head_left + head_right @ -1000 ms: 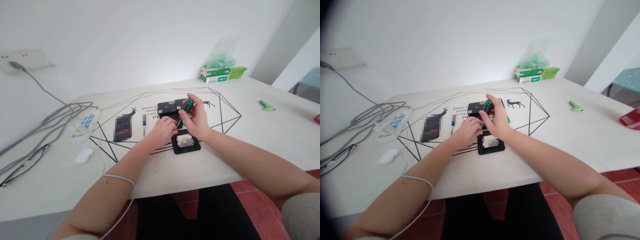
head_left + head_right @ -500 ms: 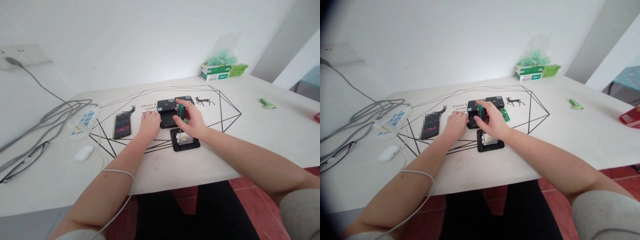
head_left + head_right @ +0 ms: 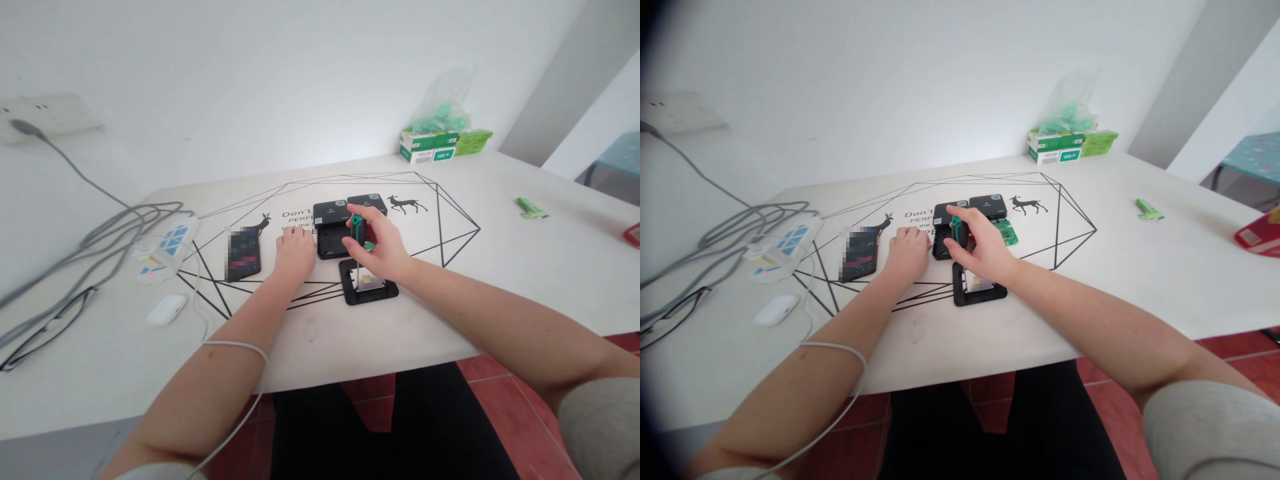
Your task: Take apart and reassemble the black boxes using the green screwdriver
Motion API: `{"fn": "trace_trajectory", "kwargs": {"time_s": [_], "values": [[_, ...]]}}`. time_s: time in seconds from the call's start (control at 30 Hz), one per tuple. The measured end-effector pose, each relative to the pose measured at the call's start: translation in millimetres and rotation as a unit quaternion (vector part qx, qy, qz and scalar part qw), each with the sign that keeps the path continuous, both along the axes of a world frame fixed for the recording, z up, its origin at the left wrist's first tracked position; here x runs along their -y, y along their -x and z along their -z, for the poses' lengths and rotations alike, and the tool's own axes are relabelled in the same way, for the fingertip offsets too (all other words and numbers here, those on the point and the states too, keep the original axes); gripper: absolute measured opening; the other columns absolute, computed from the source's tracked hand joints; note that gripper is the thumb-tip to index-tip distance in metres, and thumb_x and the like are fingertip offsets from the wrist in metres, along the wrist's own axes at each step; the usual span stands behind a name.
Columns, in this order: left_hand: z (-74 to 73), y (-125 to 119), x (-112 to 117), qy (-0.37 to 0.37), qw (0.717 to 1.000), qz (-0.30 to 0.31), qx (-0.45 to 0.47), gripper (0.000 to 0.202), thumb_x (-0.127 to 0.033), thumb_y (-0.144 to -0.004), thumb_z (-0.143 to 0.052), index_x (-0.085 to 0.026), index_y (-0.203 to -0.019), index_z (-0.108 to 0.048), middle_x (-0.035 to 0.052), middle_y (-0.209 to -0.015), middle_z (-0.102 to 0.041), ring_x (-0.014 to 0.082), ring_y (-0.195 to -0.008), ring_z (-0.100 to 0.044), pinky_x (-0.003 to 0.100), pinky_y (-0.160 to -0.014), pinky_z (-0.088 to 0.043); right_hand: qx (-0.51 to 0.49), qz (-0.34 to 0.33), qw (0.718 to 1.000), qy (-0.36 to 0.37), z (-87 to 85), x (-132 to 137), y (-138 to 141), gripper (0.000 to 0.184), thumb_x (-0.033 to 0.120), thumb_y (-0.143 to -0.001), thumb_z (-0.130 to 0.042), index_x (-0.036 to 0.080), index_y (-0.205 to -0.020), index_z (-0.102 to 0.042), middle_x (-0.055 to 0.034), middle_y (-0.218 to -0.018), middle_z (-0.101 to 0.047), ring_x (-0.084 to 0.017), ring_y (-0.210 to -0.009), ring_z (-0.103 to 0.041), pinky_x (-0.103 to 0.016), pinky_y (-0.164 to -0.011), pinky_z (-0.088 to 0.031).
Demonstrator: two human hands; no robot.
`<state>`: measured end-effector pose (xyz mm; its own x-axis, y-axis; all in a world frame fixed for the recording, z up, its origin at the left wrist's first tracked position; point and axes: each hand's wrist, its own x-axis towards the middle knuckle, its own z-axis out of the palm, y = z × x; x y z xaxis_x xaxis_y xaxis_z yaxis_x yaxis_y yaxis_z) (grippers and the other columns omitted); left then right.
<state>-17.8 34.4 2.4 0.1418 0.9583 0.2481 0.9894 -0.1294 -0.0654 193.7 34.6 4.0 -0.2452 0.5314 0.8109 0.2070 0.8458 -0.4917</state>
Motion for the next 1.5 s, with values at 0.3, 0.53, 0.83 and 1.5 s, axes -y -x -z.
{"fn": "trace_trajectory", "kwargs": {"time_s": [0.3,0.53,0.83,1.5], "values": [[-2.1,-2.4,1.3,0.050,0.997,-0.035,-0.038,0.034,-0.016,-0.102,-0.041,-0.013,-0.119,-0.071,0.0214,-0.132,-0.064,0.0385,-0.131,-0.048,0.051,-0.103,-0.047,0.001,0.005,1.000,0.007,-1.0,1.7,-1.2,0.049,0.043,-0.099,-0.063,0.027,-0.144,-0.054,-0.0133,-0.122,-0.068,-0.024,-0.095,-0.074,-0.036,-0.068,-0.068],[-1.2,-1.3,0.5,0.046,0.998,-0.036,-0.035,0.033,-0.017,-0.102,-0.043,-0.012,-0.117,-0.072,0.0216,-0.132,-0.065,0.0393,-0.131,-0.049,0.052,-0.102,-0.048,0.012,0.007,1.000,0.006,-1.7,2.4,-1.9,0.049,0.044,-0.099,-0.063,0.027,-0.144,-0.054,-0.0117,-0.115,-0.069,-0.023,-0.089,-0.070,-0.037,-0.065,-0.065],[1.4,1.7,-3.0,-0.047,0.998,-0.018,0.044,0.032,-0.006,-0.095,-0.046,-0.014,-0.116,-0.068,0.0200,-0.120,-0.069,0.0392,-0.120,-0.055,0.051,-0.093,-0.049,-0.014,-0.079,0.994,-0.072,-13.0,2.1,-2.8,0.039,0.039,-0.094,-0.075,0.027,-0.129,-0.065,-0.0087,-0.108,-0.067,-0.021,-0.092,-0.064,-0.034,-0.066,-0.057],[-3.1,-21.9,24.5,0.017,0.888,0.411,0.204,0.015,-0.017,-0.083,-0.064,-0.023,-0.093,-0.073,0.0070,-0.112,-0.073,0.0305,-0.117,-0.062,0.053,-0.107,-0.049,-0.151,-0.401,0.797,0.426,-43.4,7.4,-12.3,0.022,0.038,-0.089,-0.076,0.019,-0.100,-0.075,-0.0050,-0.093,-0.074,-0.019,-0.084,-0.071,-0.028,-0.065,-0.061]]}}
